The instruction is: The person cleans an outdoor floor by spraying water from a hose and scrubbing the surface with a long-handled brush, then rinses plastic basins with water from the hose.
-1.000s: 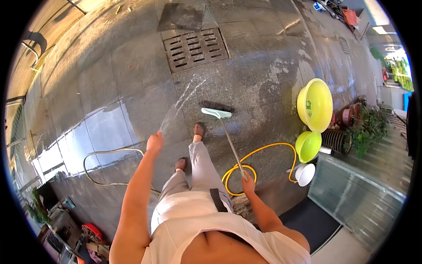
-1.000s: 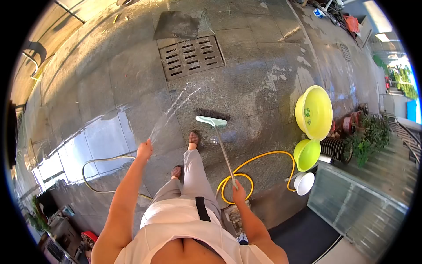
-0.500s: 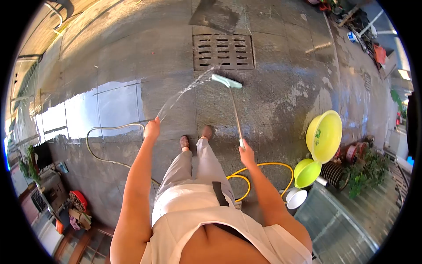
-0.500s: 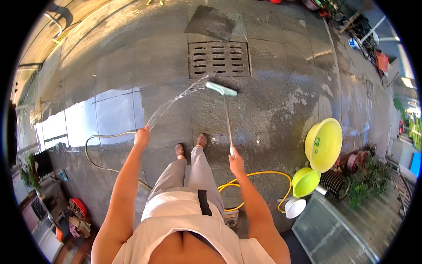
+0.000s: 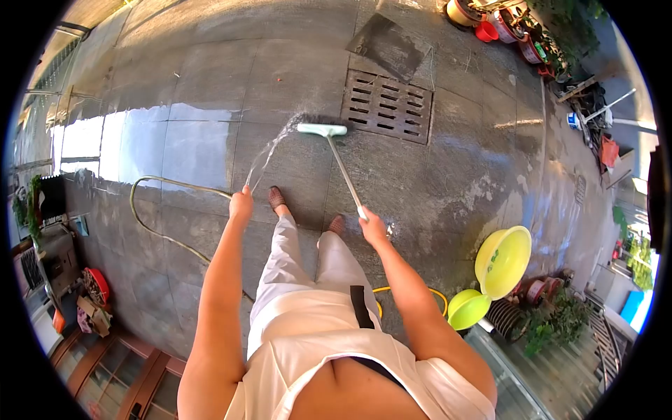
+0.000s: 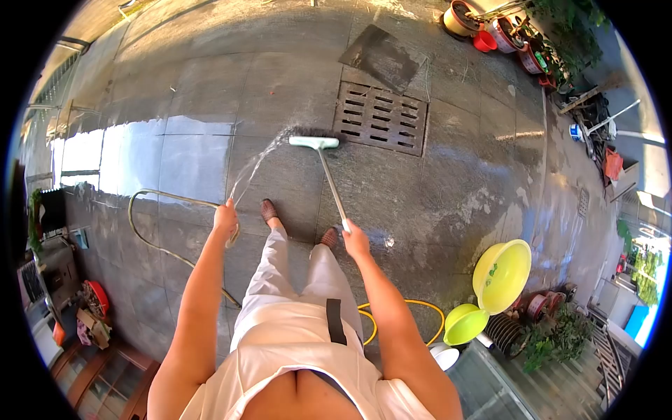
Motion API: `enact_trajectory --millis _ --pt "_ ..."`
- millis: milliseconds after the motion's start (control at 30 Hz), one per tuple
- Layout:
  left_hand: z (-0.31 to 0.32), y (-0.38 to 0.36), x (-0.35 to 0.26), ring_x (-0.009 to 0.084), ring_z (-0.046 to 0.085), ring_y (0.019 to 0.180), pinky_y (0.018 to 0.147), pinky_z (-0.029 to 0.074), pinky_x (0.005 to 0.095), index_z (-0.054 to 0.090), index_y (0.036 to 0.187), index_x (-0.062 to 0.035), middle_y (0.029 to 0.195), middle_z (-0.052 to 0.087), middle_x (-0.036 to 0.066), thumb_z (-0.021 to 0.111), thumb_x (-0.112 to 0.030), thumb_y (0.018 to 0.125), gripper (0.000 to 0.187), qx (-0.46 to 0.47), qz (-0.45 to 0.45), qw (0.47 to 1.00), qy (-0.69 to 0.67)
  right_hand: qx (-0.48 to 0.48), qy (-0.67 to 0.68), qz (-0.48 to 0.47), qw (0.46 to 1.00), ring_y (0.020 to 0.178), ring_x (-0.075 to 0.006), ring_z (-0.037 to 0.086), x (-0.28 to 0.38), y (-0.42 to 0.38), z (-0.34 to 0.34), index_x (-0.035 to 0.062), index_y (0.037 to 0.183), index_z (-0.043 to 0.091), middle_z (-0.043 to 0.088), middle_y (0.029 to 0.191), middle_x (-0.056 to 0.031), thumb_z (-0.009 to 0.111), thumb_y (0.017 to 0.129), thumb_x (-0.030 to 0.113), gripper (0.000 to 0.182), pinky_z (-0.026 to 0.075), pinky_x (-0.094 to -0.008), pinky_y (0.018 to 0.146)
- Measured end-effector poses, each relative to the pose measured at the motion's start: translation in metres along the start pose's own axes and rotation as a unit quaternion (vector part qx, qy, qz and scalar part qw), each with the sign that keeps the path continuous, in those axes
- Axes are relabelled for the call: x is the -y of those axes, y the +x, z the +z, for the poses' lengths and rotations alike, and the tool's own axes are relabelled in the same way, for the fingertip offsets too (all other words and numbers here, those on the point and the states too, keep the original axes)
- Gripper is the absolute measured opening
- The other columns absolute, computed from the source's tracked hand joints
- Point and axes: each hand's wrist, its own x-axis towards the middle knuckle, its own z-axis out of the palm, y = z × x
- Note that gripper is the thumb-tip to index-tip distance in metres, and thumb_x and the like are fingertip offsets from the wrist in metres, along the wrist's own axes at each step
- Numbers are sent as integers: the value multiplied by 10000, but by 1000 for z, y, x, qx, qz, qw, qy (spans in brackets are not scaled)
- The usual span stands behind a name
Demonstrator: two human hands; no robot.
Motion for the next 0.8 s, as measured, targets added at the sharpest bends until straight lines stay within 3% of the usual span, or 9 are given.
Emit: enact_trajectory --millis 100,233,300,367,467,667,800 --pt "-44 -36 -58 151 316 313 319 240 323 443 619 -87 439 361 10 406 -490 915 501 70 -75 981 -165 9 -32 -23 999 940 -402 602 81 54 12 162 1297 507 622 1030 -241 619 837 215 476 490 -453 789" --pt "-93 -4 -72 149 323 323 331 239 325 455 628 -82 447 376 12 409 -485 920 499 85 -82 975 -188 60 -92 -21 994 958 -413 604 132 33 26 164 1338 464 617 1033 -261 614 852 200 510 495 -436 813" --pt "-121 13 -76 152 364 329 326 250 322 479 615 -65 458 420 24 421 -474 926 518 86 -89 969 -213 84 -83 -13 993 980 -401 600 121 4 38 199 1341 465 624 1040 -242 620 848 204 517 490 -432 826" --pt "-142 34 -71 144 312 336 344 235 322 449 640 -82 451 368 7 410 -485 920 493 99 -97 961 -241 99 -72 -39 992 1009 -388 594 103 -25 45 222 1325 488 624 1068 -220 623 847 206 497 484 -421 848" --pt "-171 63 -68 136 285 344 356 225 318 429 650 -89 450 336 -3 405 -486 918 479 111 -115 948 -276 79 -114 -30 990 929 -395 612 113 -32 49 224 1308 508 643 998 -210 614 846 236 475 487 -442 800" --pt "-208 100 -63 126 297 336 338 224 308 445 652 -76 467 365 1 421 -482 916 485 111 -130 937 -304 74 -109 -44 990 1069 -296 599 233 126 101 179 1297 528 601 1184 -173 629 840 190 468 454 -354 895" --pt "-219 117 -78 138 323 332 330 242 312 459 638 -64 473 394 13 426 -459 918 485 89 -108 933 -333 47 -92 -81 991 1016 -282 623 366 253 155 194 1288 538 629 1127 -174 628 842 203 454 468 -352 847"
